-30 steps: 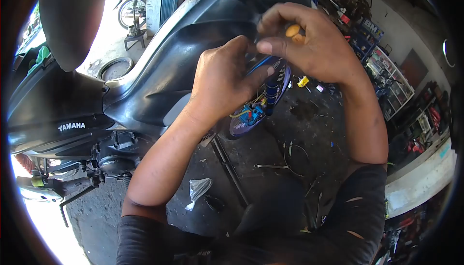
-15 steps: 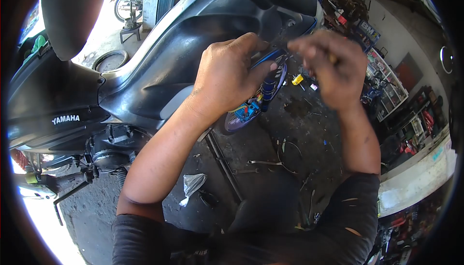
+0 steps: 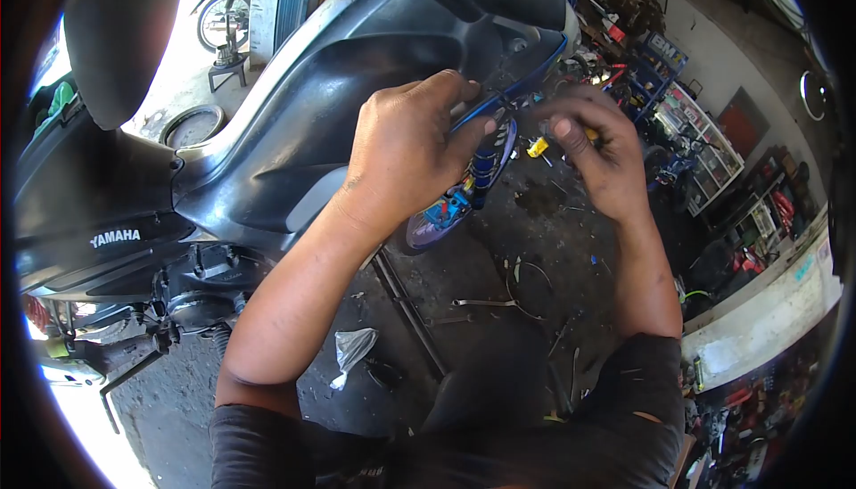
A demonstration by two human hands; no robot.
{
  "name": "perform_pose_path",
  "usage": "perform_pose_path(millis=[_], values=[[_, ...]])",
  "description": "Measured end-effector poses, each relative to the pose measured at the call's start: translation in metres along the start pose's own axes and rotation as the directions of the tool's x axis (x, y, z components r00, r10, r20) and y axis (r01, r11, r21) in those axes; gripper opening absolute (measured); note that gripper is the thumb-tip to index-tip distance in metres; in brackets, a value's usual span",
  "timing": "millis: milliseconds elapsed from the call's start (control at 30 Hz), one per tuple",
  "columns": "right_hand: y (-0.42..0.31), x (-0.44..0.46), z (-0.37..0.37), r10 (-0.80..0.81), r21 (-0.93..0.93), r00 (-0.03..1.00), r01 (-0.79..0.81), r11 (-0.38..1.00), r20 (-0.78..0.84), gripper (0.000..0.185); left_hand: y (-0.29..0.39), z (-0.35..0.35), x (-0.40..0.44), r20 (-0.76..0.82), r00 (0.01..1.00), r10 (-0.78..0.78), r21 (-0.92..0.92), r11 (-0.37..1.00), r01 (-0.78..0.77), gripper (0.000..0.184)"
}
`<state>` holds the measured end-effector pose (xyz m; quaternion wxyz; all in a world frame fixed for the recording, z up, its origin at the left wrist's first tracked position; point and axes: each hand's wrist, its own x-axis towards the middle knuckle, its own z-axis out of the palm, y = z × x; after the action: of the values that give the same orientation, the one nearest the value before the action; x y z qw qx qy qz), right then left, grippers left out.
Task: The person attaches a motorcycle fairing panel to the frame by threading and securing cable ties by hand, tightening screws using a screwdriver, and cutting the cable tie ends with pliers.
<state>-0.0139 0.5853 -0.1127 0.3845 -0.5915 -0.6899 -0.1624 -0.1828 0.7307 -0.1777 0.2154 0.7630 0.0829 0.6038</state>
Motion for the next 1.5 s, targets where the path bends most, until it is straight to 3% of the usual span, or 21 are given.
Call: perform_pose_path(millis=[33, 100, 133, 200, 233, 300, 400, 533, 667, 833, 967, 1067, 1167, 1233, 1300, 1367, 1433, 1467, 1500], values=[[-0.006, 0.003, -0.003, 0.004, -0.006, 1.0, -0.004, 1.0, 0.003, 0.02, 0.0, 0.001, 0.0, -0.017, 1.0, 0.017, 0.014, 1.0, -0.016, 0.027], [-0.015, 0.011, -0.005, 0.366, 0.131, 0.901, -0.402, 0.906, 0.233, 0.028, 0.0, 0.0, 0.0, -0.003, 1.0, 0.013, 0.023, 1.0, -0.013, 0.027], [-0.02, 0.014, -0.006, 0.37, 0.132, 0.899, -0.407, 0.904, 0.234, 0.028, 0.001, 0.0, 0.0, -0.006, 1.0, 0.014, 0.03, 0.999, -0.014, 0.027], [-0.026, 0.02, -0.006, 0.477, 0.32, 0.796, -0.593, 0.739, 0.372, 0.037, 0.0, 0.0, 0.0, -0.007, 1.0, 0.01, 0.035, 0.999, -0.01, 0.027], [-0.027, 0.022, -0.003, 0.481, 0.318, 0.793, -0.597, 0.737, 0.374, 0.037, 0.0, 0.0, 0.0, -0.004, 1.0, 0.005, 0.019, 1.0, -0.005, 0.027], [-0.028, 0.024, 0.004, 0.342, 0.216, 0.835, -0.464, 0.859, 0.431, 0.033, 0.001, -0.002, -0.001, -0.001, 1.0, -0.002, 0.001, 1.0, 0.002, 0.027], [-0.026, 0.016, 0.008, 0.428, 0.238, 0.805, -0.548, 0.802, 0.411, 0.031, 0.003, -0.004, -0.001, 0.032, 0.998, -0.055, 0.009, 0.998, 0.055, 0.026], [-0.028, 0.007, 0.015, 0.394, 0.353, 0.853, -0.505, 0.787, 0.342, 0.027, -0.004, 0.001, 0.0, -0.014, 1.0, 0.027, -0.002, 1.0, -0.027, 0.023], [-0.056, 0.041, 0.024, 0.413, 0.431, 0.834, -0.545, 0.719, 0.365, 0.026, -0.003, 0.0, 0.0, -0.009, 0.999, 0.032, 0.006, 0.999, -0.032, 0.02], [-0.051, 0.022, 0.007, 0.366, 0.361, 0.859, -0.489, 0.794, 0.358, 0.028, -0.007, 0.005, -0.002, -0.045, 0.998, 0.043, -0.041, 0.998, -0.045, 0.022], [-0.014, -0.016, 0.008, 0.499, 0.29, 0.814, -0.575, 0.766, 0.296, 0.027, -0.005, 0.002, -0.002, -0.004, 1.0, 0.031, -0.049, 0.998, -0.031, 0.025], [-0.023, -0.014, 0.014, 0.319, 0.41, 0.896, -0.429, 0.805, 0.31, 0.027, -0.009, 0.005, -0.002, -0.056, 0.997, 0.058, -0.017, 0.998, -0.059, 0.029], [-0.048, 0.021, 0.016, 0.286, 0.484, 0.903, -0.415, 0.77, 0.319, 0.028, -0.005, 0.004, -0.005, -0.068, 0.986, 0.154, 0.048, 0.987, -0.15, 0.022], [-0.054, 0.031, 0.025, 0.309, 0.547, 0.896, -0.44, 0.712, 0.318, 0.028, -0.002, 0.001, -0.002, -0.01, 0.998, 0.055, 0.027, 0.998, -0.055, 0.02], [-0.051, 0.034, 0.024, 0.257, 0.545, 0.908, -0.407, 0.733, 0.332, 0.028, -0.004, 0.0, -0.001, -0.014, 0.996, 0.084, 0.008, 0.996, -0.084, 0.02], [-0.039, 0.021, 0.004, 0.236, 0.491, 0.903, -0.397, 0.775, 0.358, 0.031, -0.005, -0.001, -0.003, -0.026, 0.995, 0.096, -0.013, 0.995, -0.097, 0.02], [-0.024, 0.011, -0.01, 0.305, 0.416, 0.846, -0.491, 0.766, 0.438, 0.039, -0.003, -0.001, -0.004, 0.007, 0.996, 0.086, 0.019, 0.996, -0.086, 0.022], [-0.019, 0.014, -0.014, 0.331, 0.377, 0.815, -0.528, 0.761, 0.475, 0.055, -0.004, 0.0, -0.004, 0.006, 0.996, 0.088, 0.015, 0.996, -0.088, 0.022], [-0.016, 0.018, -0.015, 0.334, 0.375, 0.815, -0.529, 0.761, 0.473, 0.055, -0.004, 0.0, -0.004, -0.001, 0.996, 0.088, 0.016, 0.996, -0.088, 0.023]])
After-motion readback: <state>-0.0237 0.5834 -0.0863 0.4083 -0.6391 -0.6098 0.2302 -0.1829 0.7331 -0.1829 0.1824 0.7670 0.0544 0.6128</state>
